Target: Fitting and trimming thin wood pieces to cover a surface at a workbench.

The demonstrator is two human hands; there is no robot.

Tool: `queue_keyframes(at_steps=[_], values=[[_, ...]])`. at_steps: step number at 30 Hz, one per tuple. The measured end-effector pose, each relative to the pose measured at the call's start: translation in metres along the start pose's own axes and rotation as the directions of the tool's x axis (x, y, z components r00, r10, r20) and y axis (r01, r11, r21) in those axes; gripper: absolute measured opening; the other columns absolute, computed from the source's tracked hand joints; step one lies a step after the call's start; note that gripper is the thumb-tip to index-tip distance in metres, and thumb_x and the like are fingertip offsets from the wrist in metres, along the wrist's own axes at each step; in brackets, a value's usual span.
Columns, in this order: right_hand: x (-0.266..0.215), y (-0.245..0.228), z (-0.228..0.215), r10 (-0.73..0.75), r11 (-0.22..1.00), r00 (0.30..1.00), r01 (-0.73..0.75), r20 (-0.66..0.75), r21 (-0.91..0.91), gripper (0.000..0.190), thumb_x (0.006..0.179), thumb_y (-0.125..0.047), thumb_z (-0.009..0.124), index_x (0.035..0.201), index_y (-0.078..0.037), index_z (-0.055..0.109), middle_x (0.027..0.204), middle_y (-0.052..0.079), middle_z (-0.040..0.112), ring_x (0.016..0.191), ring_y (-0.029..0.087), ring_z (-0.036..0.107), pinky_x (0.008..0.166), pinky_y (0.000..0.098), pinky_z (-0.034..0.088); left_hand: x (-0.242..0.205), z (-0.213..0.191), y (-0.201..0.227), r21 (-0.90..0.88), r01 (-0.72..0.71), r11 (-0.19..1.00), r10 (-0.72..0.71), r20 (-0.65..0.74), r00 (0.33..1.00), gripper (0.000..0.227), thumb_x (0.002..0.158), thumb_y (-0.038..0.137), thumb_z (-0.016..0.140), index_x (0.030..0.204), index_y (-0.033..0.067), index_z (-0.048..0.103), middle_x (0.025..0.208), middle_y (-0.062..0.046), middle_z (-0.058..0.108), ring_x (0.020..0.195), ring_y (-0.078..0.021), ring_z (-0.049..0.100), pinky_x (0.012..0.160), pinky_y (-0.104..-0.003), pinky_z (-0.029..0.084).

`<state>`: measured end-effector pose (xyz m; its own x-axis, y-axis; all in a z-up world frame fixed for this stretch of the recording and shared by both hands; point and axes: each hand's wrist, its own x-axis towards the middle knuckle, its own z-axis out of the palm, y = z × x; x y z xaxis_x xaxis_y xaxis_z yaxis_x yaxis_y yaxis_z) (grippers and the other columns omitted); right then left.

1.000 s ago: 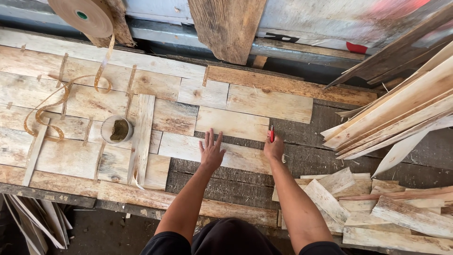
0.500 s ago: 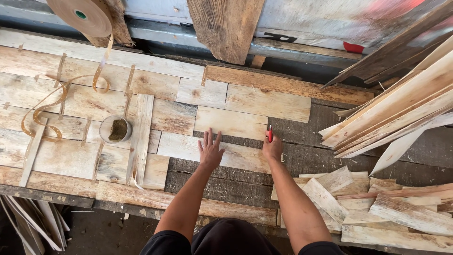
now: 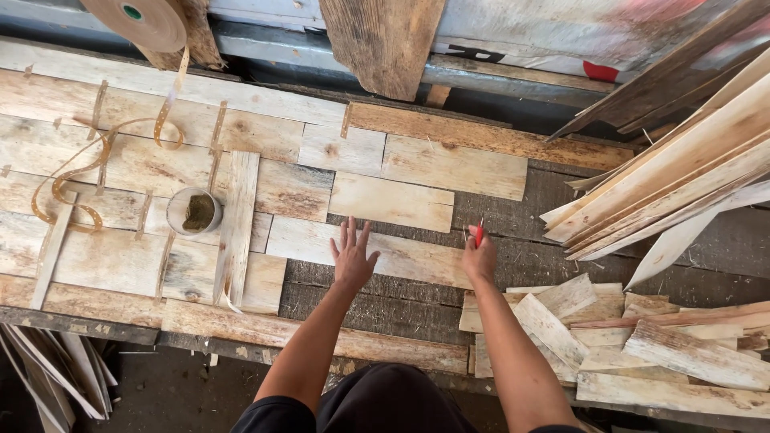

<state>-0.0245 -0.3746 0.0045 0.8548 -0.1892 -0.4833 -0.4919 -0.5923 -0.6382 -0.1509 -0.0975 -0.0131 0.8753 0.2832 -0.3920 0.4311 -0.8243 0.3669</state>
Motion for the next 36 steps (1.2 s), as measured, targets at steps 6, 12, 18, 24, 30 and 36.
queue_keyframes(at_steps=[6, 12, 18, 24, 30, 36], values=[[0.003, 0.060, 0.003, -0.474, 0.878, 0.875, 0.462, -0.101, -0.123, 0.028, 0.102, -0.011, 0.059, 0.126, -0.007, 0.071, 0.124, 0.015, 0.074, 0.100, 0.022, 0.071, 0.085, 0.0384, 0.059, -0.039, -0.002, 0.007, 0.016, 0.045, 0.999, -0.045, 0.012, 0.999, 0.087, 0.095, 0.046, 0.066, 0.165, 0.0278, 0.016, 0.173, -0.011, -0.005, 0.159, -0.0308, -0.004, 0.125, -0.066, 0.003], [-0.026, 0.059, 0.007, -0.520, 0.844, 0.854, 0.510, -0.022, -0.165, 0.025, 0.099, -0.008, 0.056, 0.120, -0.004, 0.069, 0.117, 0.014, 0.070, 0.091, 0.023, 0.071, 0.078, 0.0363, 0.061, -0.060, 0.016, 0.006, 0.035, 0.086, 0.996, -0.087, 0.031, 0.996, 0.088, 0.096, 0.044, 0.066, 0.165, 0.0266, 0.015, 0.173, -0.015, -0.007, 0.159, -0.0322, -0.006, 0.125, -0.063, 0.005], [-0.059, 0.043, 0.010, -0.530, 0.777, 0.837, 0.544, 0.137, -0.316, 0.020, 0.104, -0.013, 0.061, 0.119, -0.001, 0.069, 0.107, 0.014, 0.070, 0.089, 0.026, 0.070, 0.077, 0.0421, 0.059, -0.066, 0.024, -0.002, 0.075, 0.087, 0.993, -0.090, 0.043, 0.995, 0.089, 0.097, 0.044, 0.064, 0.165, 0.0267, 0.009, 0.172, -0.015, -0.009, 0.158, -0.0328, -0.007, 0.125, -0.062, 0.006], [-0.075, 0.053, 0.020, -0.515, 0.783, 0.826, 0.562, 0.227, -0.268, 0.024, 0.104, -0.016, 0.059, 0.116, 0.002, 0.069, 0.122, 0.018, 0.068, 0.107, 0.030, 0.070, 0.092, 0.0433, 0.061, -0.069, 0.013, 0.007, 0.137, 0.093, 0.986, -0.101, 0.056, 0.993, 0.086, 0.099, 0.043, 0.062, 0.166, 0.0284, 0.009, 0.172, -0.014, -0.007, 0.159, -0.0336, -0.002, 0.126, -0.059, 0.012], [-0.064, 0.071, 0.018, -0.606, 0.694, 0.784, 0.603, 0.133, -0.392, 0.026, 0.097, -0.010, 0.063, 0.120, 0.001, 0.069, 0.154, 0.028, 0.044, 0.144, 0.040, 0.045, 0.120, 0.0523, 0.042, -0.065, 0.019, 0.010, 0.147, 0.141, 0.979, -0.149, 0.047, 0.988, 0.083, 0.099, 0.046, 0.061, 0.165, 0.0305, 0.013, 0.173, -0.014, -0.003, 0.158, -0.0341, 0.006, 0.125, -0.056, 0.020], [-0.059, 0.065, 0.003, -0.390, 0.767, 0.903, 0.428, 0.183, -0.478, 0.043, 0.097, -0.013, 0.064, 0.139, -0.008, 0.058, 0.163, 0.027, 0.027, 0.145, 0.055, 0.028, 0.120, 0.0607, 0.029, -0.060, 0.024, 0.011, 0.142, 0.174, 0.974, -0.174, -0.014, 0.985, 0.083, 0.098, 0.048, 0.063, 0.165, 0.0304, 0.018, 0.172, -0.015, 0.004, 0.155, -0.0343, 0.019, 0.122, -0.054, 0.030]])
